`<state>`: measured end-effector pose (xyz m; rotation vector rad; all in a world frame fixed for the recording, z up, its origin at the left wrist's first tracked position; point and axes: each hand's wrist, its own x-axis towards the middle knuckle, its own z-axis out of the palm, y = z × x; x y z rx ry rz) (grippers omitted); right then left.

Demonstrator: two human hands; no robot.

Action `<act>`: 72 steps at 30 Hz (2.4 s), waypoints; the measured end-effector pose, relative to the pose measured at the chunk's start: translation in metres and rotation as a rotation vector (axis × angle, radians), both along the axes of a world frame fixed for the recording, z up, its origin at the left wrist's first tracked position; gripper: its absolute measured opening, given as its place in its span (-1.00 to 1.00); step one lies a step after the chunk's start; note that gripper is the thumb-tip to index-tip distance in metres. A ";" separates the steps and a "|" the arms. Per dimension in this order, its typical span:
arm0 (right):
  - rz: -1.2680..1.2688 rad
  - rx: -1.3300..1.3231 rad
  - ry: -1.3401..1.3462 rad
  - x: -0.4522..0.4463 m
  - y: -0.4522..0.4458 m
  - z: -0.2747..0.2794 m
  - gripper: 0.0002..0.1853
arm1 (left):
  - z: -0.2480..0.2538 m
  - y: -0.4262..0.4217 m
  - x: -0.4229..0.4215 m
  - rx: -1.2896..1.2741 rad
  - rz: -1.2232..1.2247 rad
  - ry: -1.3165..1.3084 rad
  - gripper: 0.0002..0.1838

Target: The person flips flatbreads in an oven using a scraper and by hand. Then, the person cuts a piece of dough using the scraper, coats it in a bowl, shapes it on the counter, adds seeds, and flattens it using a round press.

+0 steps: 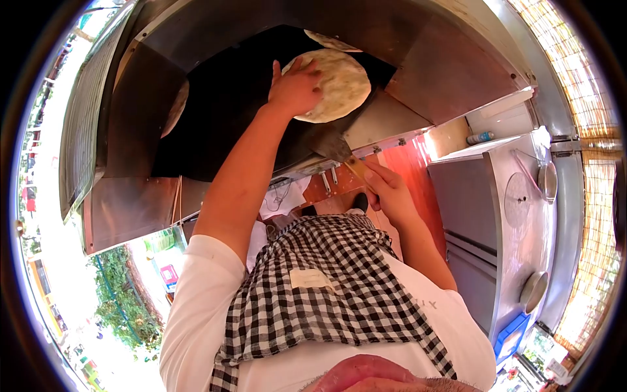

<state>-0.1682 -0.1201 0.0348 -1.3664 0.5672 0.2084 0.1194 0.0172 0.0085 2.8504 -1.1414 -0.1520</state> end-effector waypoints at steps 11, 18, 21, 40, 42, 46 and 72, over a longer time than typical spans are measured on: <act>0.078 -0.035 -0.026 -0.002 -0.008 0.008 -0.51 | 0.016 0.035 -0.028 -0.704 0.018 -0.250 -0.76; 0.037 -0.005 -0.058 0.006 -0.009 0.007 -0.51 | 0.073 0.114 -0.109 -0.987 0.146 -0.189 -0.86; 0.025 -0.021 -0.066 0.015 -0.002 0.013 -0.52 | 0.060 0.143 -0.126 -1.025 0.315 -0.141 -0.85; 0.068 0.078 0.038 0.036 0.018 0.005 -0.56 | 0.038 0.182 -0.179 -1.074 0.407 -0.229 -0.85; 0.067 0.080 0.045 0.033 0.018 0.004 -0.57 | 0.038 0.181 -0.178 -1.095 0.394 -0.206 -0.84; 0.069 0.049 0.056 0.027 0.017 0.004 -0.57 | 0.034 0.177 -0.174 -1.103 0.337 -0.216 -0.82; 0.404 -0.750 -0.341 0.102 0.055 0.025 -0.45 | 0.016 0.234 -0.206 -1.101 0.523 -0.233 -0.77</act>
